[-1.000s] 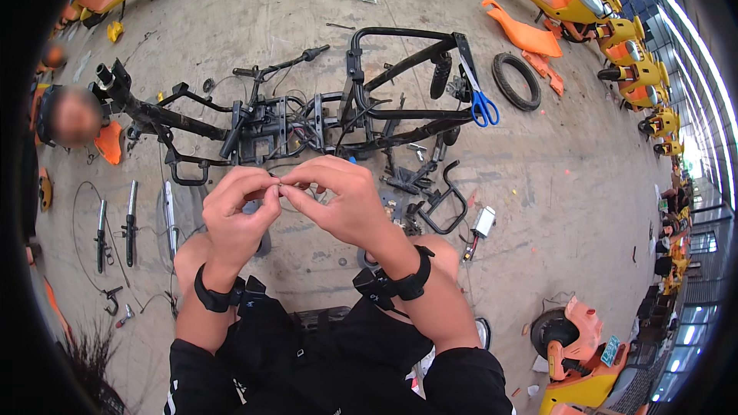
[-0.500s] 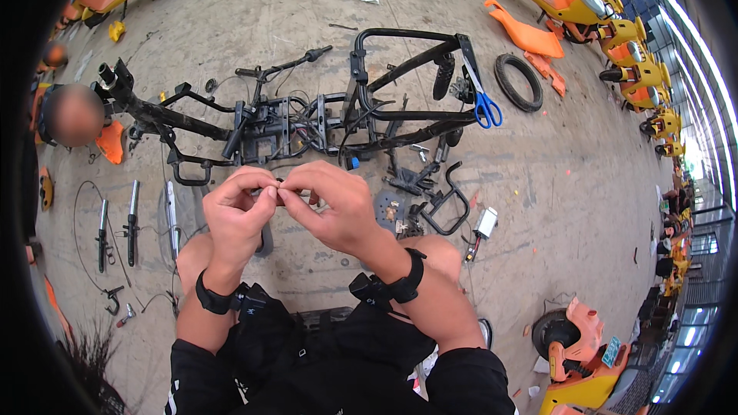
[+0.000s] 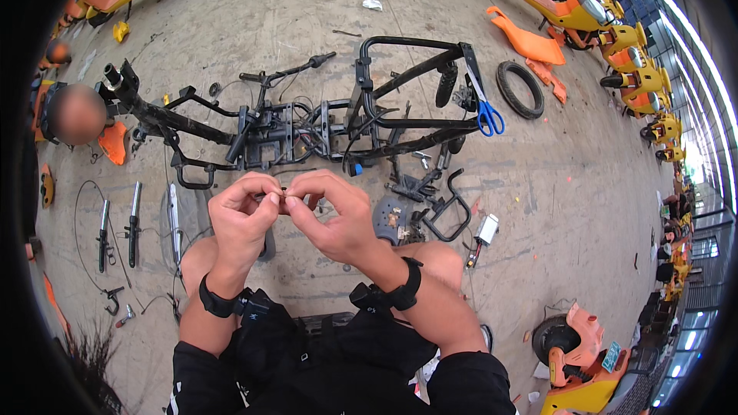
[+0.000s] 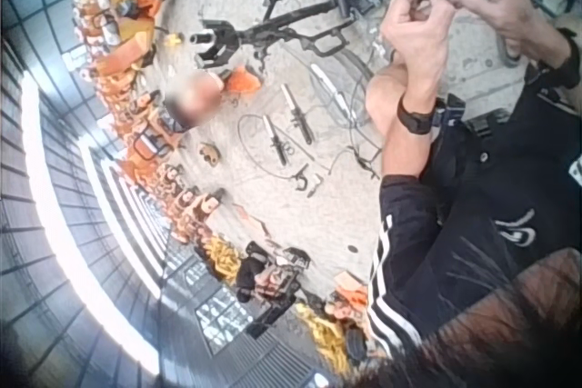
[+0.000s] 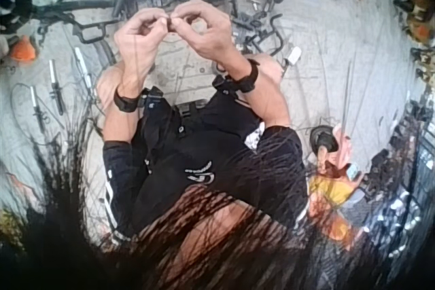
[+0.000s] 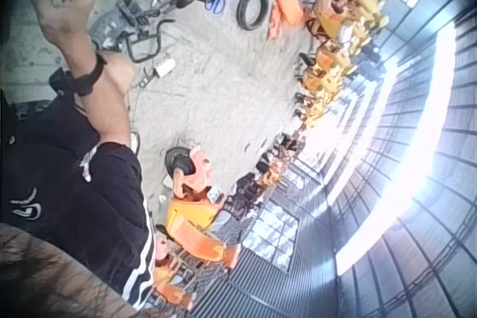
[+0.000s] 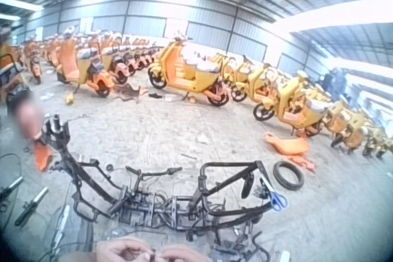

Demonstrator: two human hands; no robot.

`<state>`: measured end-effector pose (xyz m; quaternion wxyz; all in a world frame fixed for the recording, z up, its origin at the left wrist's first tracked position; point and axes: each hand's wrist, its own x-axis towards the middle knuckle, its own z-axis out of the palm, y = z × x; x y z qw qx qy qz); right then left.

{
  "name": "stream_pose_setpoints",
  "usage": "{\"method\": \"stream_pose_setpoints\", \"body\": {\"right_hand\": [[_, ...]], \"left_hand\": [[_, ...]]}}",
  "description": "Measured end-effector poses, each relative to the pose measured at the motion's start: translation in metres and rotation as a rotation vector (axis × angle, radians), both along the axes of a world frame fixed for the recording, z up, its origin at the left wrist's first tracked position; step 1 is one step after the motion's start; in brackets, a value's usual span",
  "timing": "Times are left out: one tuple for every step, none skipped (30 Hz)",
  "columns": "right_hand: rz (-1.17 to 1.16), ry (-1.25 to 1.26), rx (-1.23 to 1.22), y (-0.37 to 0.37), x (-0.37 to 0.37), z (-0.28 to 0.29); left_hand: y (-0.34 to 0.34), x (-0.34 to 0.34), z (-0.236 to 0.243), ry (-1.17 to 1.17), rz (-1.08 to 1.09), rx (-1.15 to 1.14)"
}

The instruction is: The person uses scissors to cut and strip the insulation from electrical wires on a motorcycle frame while sitting on the floor of a warehouse.

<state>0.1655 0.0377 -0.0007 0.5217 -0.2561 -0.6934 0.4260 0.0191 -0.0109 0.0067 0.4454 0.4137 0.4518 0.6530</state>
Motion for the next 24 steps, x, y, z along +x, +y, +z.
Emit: {"method": "stream_pose_setpoints", "body": {"right_hand": [[0.002, 0.006, -0.014, 0.000, 0.000, 0.000], [0.004, 0.013, -0.028, 0.000, 0.000, 0.000], [0.008, -0.009, -0.023, 0.000, 0.001, 0.000], [0.013, -0.030, -0.017, 0.001, 0.002, 0.002], [0.017, -0.052, -0.012, 0.001, 0.004, 0.003], [0.021, -0.087, -0.011, 0.002, 0.006, 0.004], [0.025, -0.122, -0.010, 0.003, 0.009, 0.004], [0.029, -0.156, -0.009, 0.004, 0.010, 0.005], [0.007, -0.153, -0.007, 0.004, 0.009, 0.008], [-0.015, -0.150, -0.004, 0.004, 0.007, 0.015], [-0.038, -0.146, -0.002, 0.005, 0.005, 0.018], [-0.030, -0.160, 0.031, 0.007, 0.007, 0.018], [-0.022, -0.174, 0.065, 0.009, 0.009, 0.019], [-0.014, -0.188, 0.098, 0.011, 0.011, 0.020], [-0.003, -0.199, 0.128, 0.013, 0.012, 0.018], [0.007, -0.211, 0.158, 0.015, 0.014, 0.015], [0.017, -0.223, 0.188, 0.017, 0.015, 0.013], [0.027, -0.224, 0.185, 0.017, 0.016, 0.013], [0.036, -0.225, 0.182, 0.017, 0.016, 0.013], [0.046, -0.227, 0.179, 0.017, 0.016, 0.013], [0.047, -0.234, 0.183, 0.017, 0.016, 0.012], [0.047, -0.241, 0.188, 0.017, 0.016, 0.010], [0.047, -0.248, 0.192, 0.017, 0.016, 0.009], [0.037, -0.247, 0.205, 0.017, 0.015, 0.008]], "left_hand": [[0.000, 0.000, 0.000, -0.002, 0.001, 0.003], [0.000, 0.000, 0.000, -0.006, 0.005, -0.001], [0.001, 0.000, 0.001, -0.010, 0.010, -0.007], [0.001, 0.000, 0.001, -0.014, 0.015, -0.012], [0.000, -0.001, 0.002, 0.013, 0.016, -0.008], [0.001, -0.001, 0.003, 0.039, 0.015, -0.003], [0.001, -0.002, 0.004, 0.066, 0.014, 0.002], [0.001, -0.001, 0.004, 0.122, 0.032, 0.017], [0.000, 0.000, 0.003, 0.179, 0.051, 0.031], [0.000, 0.001, 0.002, 0.235, 0.069, 0.046], [0.001, 0.001, 0.001, 0.291, 0.085, 0.074], [0.001, 0.002, 0.000, 0.346, 0.099, 0.103], [0.001, 0.002, 0.000, 0.401, 0.113, 0.132], [0.002, 0.003, 0.000, 0.419, 0.109, 0.147], [0.002, 0.003, 0.001, 0.438, 0.103, 0.161], [0.002, 0.004, 0.001, 0.456, 0.098, 0.175], [0.002, 0.004, 0.001, 0.454, 0.097, 0.174], [0.002, 0.004, 0.001, 0.451, 0.096, 0.173], [0.002, 0.003, 0.000, 0.448, 0.096, 0.171], [0.002, 0.004, 0.000, 0.448, 0.097, 0.164], [0.002, 0.004, 0.000, 0.449, 0.099, 0.157], [0.002, 0.004, 0.000, 0.450, 0.102, 0.151], [0.001, 0.004, 0.000, 0.410, 0.089, 0.121], [0.001, 0.004, 0.001, 0.370, 0.077, 0.091]]}}
